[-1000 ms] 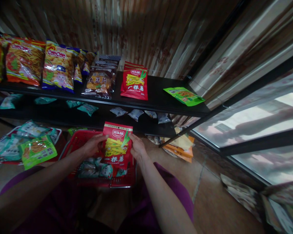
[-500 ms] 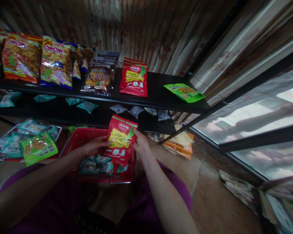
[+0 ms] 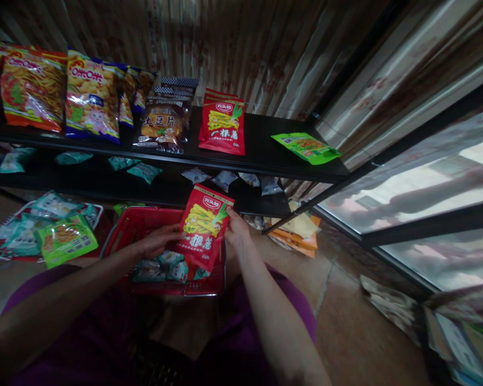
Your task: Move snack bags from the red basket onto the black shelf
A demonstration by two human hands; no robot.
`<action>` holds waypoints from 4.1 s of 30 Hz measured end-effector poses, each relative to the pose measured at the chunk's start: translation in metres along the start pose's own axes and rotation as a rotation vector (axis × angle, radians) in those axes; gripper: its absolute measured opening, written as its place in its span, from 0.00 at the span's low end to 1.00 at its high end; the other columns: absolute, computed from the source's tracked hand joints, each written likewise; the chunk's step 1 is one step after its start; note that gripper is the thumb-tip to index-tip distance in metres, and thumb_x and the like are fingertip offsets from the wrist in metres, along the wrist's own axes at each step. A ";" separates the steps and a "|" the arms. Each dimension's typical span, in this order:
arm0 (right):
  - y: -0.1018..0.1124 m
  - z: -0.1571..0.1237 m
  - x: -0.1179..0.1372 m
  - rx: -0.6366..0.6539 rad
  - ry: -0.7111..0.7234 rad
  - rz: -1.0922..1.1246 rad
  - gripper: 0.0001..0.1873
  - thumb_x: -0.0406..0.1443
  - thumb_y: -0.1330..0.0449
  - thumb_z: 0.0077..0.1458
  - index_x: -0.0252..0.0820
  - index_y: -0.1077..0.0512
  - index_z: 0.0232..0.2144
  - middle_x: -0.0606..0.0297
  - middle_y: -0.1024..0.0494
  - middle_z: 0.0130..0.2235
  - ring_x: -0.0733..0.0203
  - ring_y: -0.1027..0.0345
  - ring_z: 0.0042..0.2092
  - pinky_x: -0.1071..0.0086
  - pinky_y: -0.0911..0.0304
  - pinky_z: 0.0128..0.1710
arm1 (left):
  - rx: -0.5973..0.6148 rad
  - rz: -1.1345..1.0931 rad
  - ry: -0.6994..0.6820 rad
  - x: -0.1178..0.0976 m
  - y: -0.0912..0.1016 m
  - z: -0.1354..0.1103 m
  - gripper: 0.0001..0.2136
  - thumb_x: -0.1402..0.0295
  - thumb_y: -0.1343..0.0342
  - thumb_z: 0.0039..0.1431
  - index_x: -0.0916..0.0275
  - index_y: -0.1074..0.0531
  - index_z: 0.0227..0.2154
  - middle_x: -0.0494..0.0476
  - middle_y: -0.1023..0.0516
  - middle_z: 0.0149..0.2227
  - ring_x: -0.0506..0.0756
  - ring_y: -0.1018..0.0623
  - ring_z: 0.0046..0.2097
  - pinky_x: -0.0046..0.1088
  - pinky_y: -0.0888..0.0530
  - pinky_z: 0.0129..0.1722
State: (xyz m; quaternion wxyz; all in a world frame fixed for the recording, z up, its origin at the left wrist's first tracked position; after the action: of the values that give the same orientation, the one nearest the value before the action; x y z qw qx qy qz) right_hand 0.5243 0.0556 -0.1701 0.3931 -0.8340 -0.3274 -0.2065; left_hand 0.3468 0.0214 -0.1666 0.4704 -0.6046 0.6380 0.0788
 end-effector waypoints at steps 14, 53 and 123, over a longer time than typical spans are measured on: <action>-0.005 -0.038 -0.046 0.177 -0.150 -0.279 0.09 0.30 0.33 0.45 0.39 0.26 0.31 0.65 0.19 0.31 0.62 0.24 0.33 0.68 0.27 0.35 | -0.174 -0.278 -0.096 -0.010 0.025 0.004 0.07 0.76 0.40 0.51 0.65 0.28 0.35 0.58 0.21 0.35 0.53 0.20 0.35 0.32 0.23 0.39; 0.014 -0.035 -0.047 0.015 -0.069 -0.211 0.07 0.25 0.35 0.44 0.38 0.26 0.28 0.65 0.19 0.29 0.65 0.25 0.31 0.70 0.27 0.37 | -0.179 -0.147 -0.012 -0.007 0.031 0.003 0.10 0.75 0.33 0.41 0.66 0.31 0.21 0.53 0.25 0.26 0.50 0.24 0.28 0.27 0.23 0.30; 0.007 -0.060 -0.053 0.007 -0.177 -0.386 0.09 0.35 0.42 0.55 0.33 0.29 0.27 0.59 0.23 0.21 0.63 0.29 0.18 0.74 0.32 0.17 | -0.110 -0.177 0.017 -0.001 0.004 -0.023 0.20 0.70 0.31 0.42 0.68 0.26 0.40 0.63 0.19 0.37 0.58 0.19 0.39 0.28 0.23 0.39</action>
State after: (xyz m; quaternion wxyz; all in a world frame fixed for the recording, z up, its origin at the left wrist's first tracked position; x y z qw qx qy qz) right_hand 0.4869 -0.0152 -0.1691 0.3190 -0.7694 -0.5148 -0.2029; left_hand 0.3314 0.0081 -0.1551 0.4362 -0.6843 0.5806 0.0668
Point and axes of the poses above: each hand's wrist, its own z-axis towards the middle knuckle, its own y-axis out of the back of the hand, x = y × z, the point moved 9 cm from there along z, towards the middle knuckle
